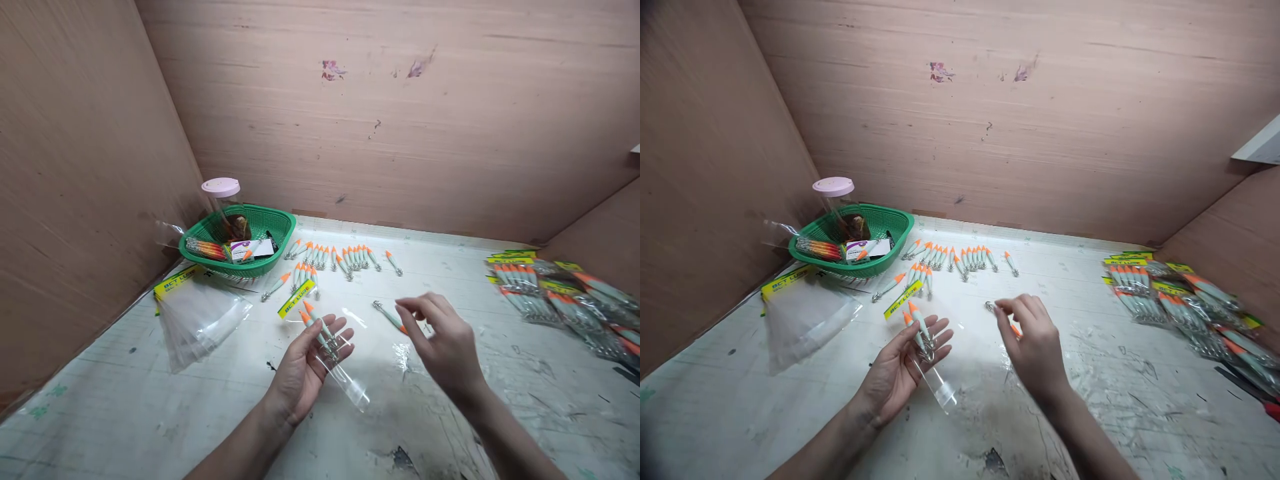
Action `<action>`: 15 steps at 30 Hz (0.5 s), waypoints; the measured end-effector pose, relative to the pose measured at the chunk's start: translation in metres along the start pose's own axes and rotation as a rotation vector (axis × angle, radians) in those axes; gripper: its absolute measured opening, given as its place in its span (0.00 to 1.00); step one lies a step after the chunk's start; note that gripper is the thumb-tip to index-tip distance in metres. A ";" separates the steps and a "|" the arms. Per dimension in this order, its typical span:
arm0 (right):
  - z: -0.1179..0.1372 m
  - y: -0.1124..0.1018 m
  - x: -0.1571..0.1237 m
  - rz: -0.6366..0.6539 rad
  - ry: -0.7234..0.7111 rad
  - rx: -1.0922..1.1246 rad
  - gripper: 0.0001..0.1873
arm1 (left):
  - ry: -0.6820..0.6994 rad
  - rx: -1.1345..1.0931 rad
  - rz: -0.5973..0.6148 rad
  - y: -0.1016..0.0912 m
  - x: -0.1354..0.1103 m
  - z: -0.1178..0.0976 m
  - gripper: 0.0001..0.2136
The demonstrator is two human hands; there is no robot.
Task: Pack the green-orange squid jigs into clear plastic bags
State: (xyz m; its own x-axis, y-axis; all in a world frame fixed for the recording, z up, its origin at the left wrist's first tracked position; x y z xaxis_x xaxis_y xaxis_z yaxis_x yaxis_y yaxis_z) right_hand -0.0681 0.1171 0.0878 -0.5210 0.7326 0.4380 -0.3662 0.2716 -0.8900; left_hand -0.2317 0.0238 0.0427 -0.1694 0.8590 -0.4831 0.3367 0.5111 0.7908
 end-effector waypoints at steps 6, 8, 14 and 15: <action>-0.020 0.063 0.043 0.335 0.155 -0.260 0.12 | 0.014 0.020 -0.032 0.000 0.000 0.001 0.17; -0.007 0.075 0.046 0.370 0.121 -0.296 0.11 | 0.022 0.023 -0.036 -0.002 0.002 0.000 0.16; 0.027 0.066 0.000 0.346 -0.222 -0.205 0.10 | 0.067 0.000 -0.061 -0.004 0.006 -0.004 0.13; 0.026 0.060 -0.012 0.344 -0.270 -0.183 0.11 | 0.068 -0.004 -0.064 -0.003 0.006 -0.005 0.14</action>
State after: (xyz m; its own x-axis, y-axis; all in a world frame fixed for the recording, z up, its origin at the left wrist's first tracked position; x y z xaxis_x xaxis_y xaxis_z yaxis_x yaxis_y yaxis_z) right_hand -0.1039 0.1088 0.0323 -0.7788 0.6176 0.1096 -0.0078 0.1652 -0.9862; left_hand -0.2381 0.0274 0.0387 -0.2526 0.8247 -0.5061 0.3193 0.5648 0.7609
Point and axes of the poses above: each hand's wrist, its own x-axis towards the middle knuckle, its own y-axis out of the palm, z = x × y, the point moved 2 cm from there along x, towards the middle knuckle, and after that the axes turned 6 degrees about -x, right-handed, at the moved point
